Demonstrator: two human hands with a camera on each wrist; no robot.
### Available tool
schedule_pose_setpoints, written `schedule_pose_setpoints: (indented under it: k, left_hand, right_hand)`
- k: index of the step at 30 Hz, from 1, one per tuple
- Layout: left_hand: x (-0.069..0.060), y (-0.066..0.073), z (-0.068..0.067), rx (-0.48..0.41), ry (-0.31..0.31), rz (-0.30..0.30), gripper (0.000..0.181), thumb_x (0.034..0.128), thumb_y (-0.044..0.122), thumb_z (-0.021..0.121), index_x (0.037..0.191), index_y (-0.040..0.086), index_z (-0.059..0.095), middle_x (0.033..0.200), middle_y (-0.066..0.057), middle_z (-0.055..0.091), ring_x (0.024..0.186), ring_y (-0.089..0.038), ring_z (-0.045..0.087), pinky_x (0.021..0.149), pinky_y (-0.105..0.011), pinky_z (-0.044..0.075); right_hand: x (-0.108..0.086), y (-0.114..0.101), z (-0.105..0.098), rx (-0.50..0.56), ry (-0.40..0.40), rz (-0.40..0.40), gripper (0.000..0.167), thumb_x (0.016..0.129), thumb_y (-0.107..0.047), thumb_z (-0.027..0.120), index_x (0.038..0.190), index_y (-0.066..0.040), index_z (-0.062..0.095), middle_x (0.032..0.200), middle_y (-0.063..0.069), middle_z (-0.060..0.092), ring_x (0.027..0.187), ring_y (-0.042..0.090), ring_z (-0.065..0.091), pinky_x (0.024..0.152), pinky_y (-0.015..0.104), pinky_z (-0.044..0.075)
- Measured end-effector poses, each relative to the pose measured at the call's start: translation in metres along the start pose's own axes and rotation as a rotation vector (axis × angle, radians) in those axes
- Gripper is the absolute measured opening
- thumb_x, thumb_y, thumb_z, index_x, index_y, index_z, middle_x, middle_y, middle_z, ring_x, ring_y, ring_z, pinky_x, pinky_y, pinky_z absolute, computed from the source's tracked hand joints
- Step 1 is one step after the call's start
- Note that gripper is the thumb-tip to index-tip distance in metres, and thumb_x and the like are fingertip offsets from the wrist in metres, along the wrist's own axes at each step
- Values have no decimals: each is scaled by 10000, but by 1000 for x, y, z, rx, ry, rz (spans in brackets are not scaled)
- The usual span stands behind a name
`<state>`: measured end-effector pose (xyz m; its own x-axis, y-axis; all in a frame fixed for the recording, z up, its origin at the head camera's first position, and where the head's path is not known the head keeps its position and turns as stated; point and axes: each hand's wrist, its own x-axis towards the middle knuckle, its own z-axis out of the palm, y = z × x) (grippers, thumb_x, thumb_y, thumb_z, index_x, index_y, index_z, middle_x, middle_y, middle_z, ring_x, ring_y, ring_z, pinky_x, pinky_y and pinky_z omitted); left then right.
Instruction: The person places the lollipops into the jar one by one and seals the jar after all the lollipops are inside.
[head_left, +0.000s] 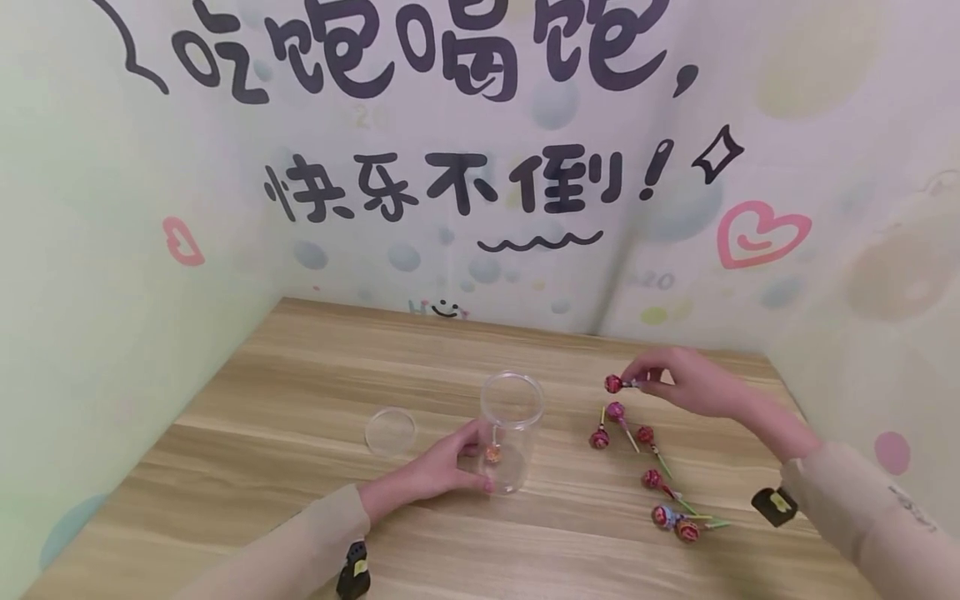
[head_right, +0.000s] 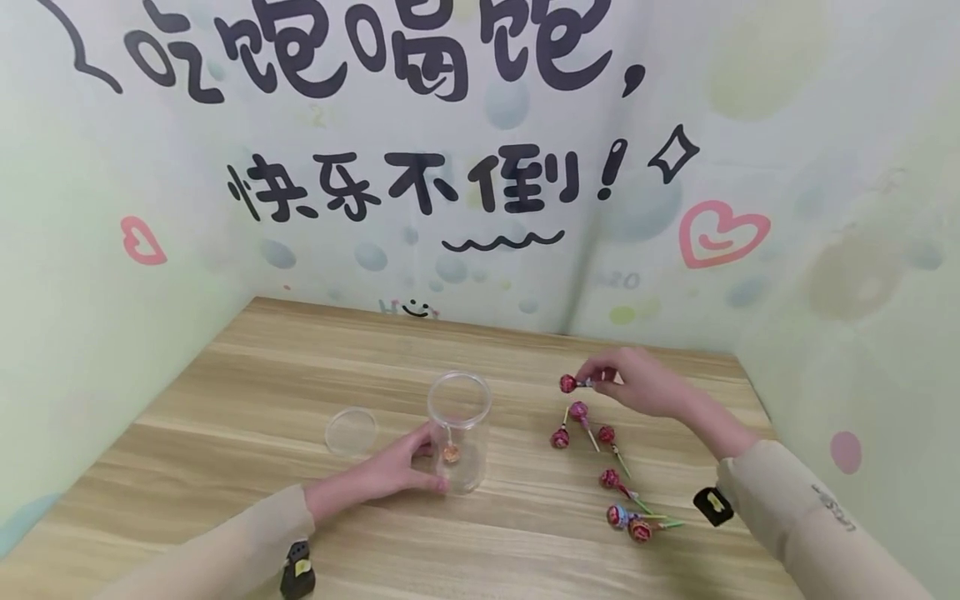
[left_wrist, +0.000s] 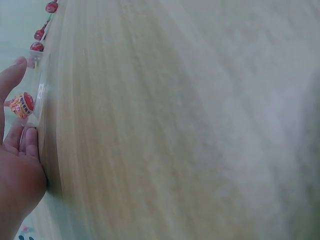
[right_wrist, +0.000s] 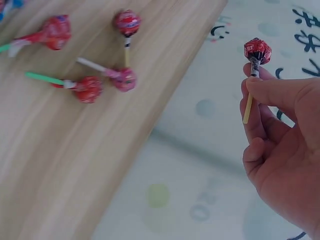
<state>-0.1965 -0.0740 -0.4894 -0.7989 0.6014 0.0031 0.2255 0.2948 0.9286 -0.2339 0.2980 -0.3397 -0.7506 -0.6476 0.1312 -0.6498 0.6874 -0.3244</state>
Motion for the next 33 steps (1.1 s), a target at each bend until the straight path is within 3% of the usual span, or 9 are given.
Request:
schedule_pose_setpoints:
  k: [6, 16, 24, 30, 33]
  left_hand:
    - [1, -1, 0, 7, 1, -3, 763, 801, 159, 818, 1446, 68, 419, 1446, -89, 544, 1323, -294, 529, 1156, -488, 355]
    - [1, 1, 0, 9, 3, 6, 765, 801, 148, 815, 1449, 66, 417, 1410, -129, 563, 1312, -309, 538, 1151, -489, 375]
    - [1, 2, 0, 5, -2, 9, 782, 804, 145, 813, 1464, 56, 402, 1368, -164, 580, 1292, -327, 552, 1136, -442, 395]
    - [2, 0, 0, -5, -9, 0, 782, 810, 144, 810, 1469, 61, 398, 1376, -147, 578, 1297, -294, 549, 1117, -334, 396]
    - [2, 0, 0, -3, -9, -1, 777, 813, 148, 808, 1469, 72, 399, 1395, -139, 569, 1300, -291, 544, 1118, -344, 398]
  right_hand:
    - [31, -29, -15, 2, -80, -35, 240, 901, 10, 654, 1024, -178, 738, 990, -55, 739, 882, 64, 659, 758, 256, 559]
    - [70, -80, -31, 13, -135, -172, 188, 921, -26, 638, 1043, -131, 735, 962, -39, 734, 813, 37, 605, 735, 239, 541]
    - [87, -113, -29, 19, -185, -237, 193, 918, -28, 621, 1036, -132, 733, 970, -44, 730, 833, 37, 613, 765, 244, 542]
    - [92, -123, -18, 20, -228, -256, 184, 908, -23, 635, 1027, -120, 736, 979, -25, 742, 845, 36, 629, 778, 218, 545]
    - [93, -125, -13, 30, -240, -258, 184, 898, -11, 644, 1005, -124, 742, 965, -37, 744, 839, 34, 631, 772, 211, 545]
